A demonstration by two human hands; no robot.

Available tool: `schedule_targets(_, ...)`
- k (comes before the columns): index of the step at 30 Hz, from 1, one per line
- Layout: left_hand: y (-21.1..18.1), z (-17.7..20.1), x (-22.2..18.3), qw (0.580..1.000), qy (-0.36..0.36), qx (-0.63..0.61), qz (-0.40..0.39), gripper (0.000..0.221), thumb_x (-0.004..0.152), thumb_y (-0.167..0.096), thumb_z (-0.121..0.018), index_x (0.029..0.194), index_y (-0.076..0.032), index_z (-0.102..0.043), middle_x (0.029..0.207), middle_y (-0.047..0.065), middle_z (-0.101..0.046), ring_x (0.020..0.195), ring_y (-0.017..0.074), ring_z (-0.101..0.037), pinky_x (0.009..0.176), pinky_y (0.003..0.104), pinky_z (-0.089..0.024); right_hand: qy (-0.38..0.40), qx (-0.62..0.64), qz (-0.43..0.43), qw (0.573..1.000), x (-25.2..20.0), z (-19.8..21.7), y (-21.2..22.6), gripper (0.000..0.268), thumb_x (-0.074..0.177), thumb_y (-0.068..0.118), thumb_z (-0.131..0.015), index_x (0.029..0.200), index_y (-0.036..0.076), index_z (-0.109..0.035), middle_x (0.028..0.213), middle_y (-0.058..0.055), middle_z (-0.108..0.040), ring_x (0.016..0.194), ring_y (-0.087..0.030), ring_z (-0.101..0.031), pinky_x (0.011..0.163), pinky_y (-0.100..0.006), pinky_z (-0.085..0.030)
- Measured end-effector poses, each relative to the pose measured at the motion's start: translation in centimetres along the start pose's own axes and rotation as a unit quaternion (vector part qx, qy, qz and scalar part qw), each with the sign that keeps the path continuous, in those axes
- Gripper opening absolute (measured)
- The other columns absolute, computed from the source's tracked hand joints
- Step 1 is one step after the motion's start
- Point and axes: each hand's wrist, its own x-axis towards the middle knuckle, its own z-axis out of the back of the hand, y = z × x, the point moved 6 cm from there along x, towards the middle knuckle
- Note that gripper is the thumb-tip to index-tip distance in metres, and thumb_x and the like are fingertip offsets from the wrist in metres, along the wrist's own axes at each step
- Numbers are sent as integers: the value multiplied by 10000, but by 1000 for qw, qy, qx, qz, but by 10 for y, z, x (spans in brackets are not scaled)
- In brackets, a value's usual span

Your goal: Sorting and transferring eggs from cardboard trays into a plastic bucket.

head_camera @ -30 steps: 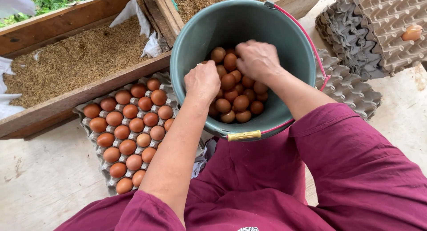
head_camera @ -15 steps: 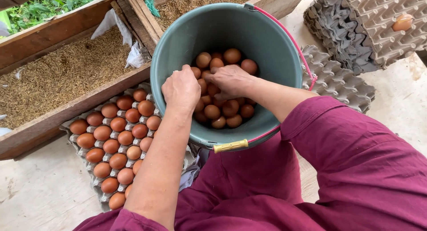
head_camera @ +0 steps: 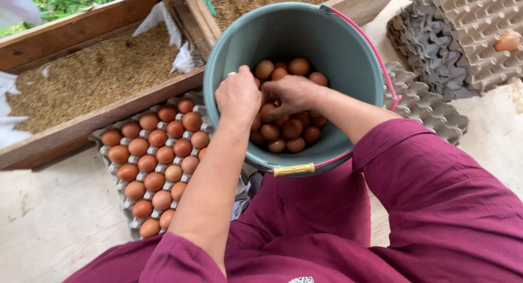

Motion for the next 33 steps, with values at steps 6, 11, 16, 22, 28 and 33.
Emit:
schedule_targets(6,-39,58,-40,950,-223,-168,-141,344,934,-200,-430,1190,-236,-656,1055,86,-760,931,380,-710,757,530,-523,-44,-148,14,988,2,15,-1,387,927,544,-587,1035,172,-609,977,-126,-732,886,-448,-691,681,-577,-524)
schedule_targets(11,-21,96,-154,864,-352,-190,-307,317,1011,-15,-477,1277,-131,-604,1210,49,-694,1053,256,-720,910,366,-584,-130,-186,-28,974,-15,47,9,347,931,505,-597,1069,196,-675,1045,-28,-747,1019,-271,-705,755,-434,-530)
schedule_targets(16,64,112,-264,842,-382,-63,-375,247,1045,12,-476,1219,-42,-644,1157,86,-683,960,284,-690,774,383,-562,-339,-82,142,926,-92,88,100,175,1090,26,-760,1257,-12,-724,1010,-115,-662,804,-202,-611,842,-336,-507)
schedule_targets(22,222,96,-310,920,-362,6,-149,213,942,-6,-617,1096,-88,-740,1039,74,-727,936,257,-679,832,368,-573,-485,165,186,839,-124,14,258,133,1070,-36,-512,1054,-65,-641,826,-144,-676,734,-228,-637,845,-352,-470)
schedule_targets(28,267,61,-293,949,-301,-72,-57,224,893,-166,-679,1100,-238,-727,937,7,-705,936,259,-699,844,386,-565,-221,9,134,966,-43,-177,261,315,831,179,-763,1134,182,-682,982,-50,-711,867,-299,-727,658,-440,-605)
schedule_targets(33,233,18,-280,963,-197,5,-182,243,800,-207,-673,1037,-163,-703,948,106,-672,992,336,-656,880,427,-550,-185,-222,172,942,-36,-240,248,370,857,188,-612,1226,183,-578,1158,-76,-547,1028,-291,-611,721,-372,-541)
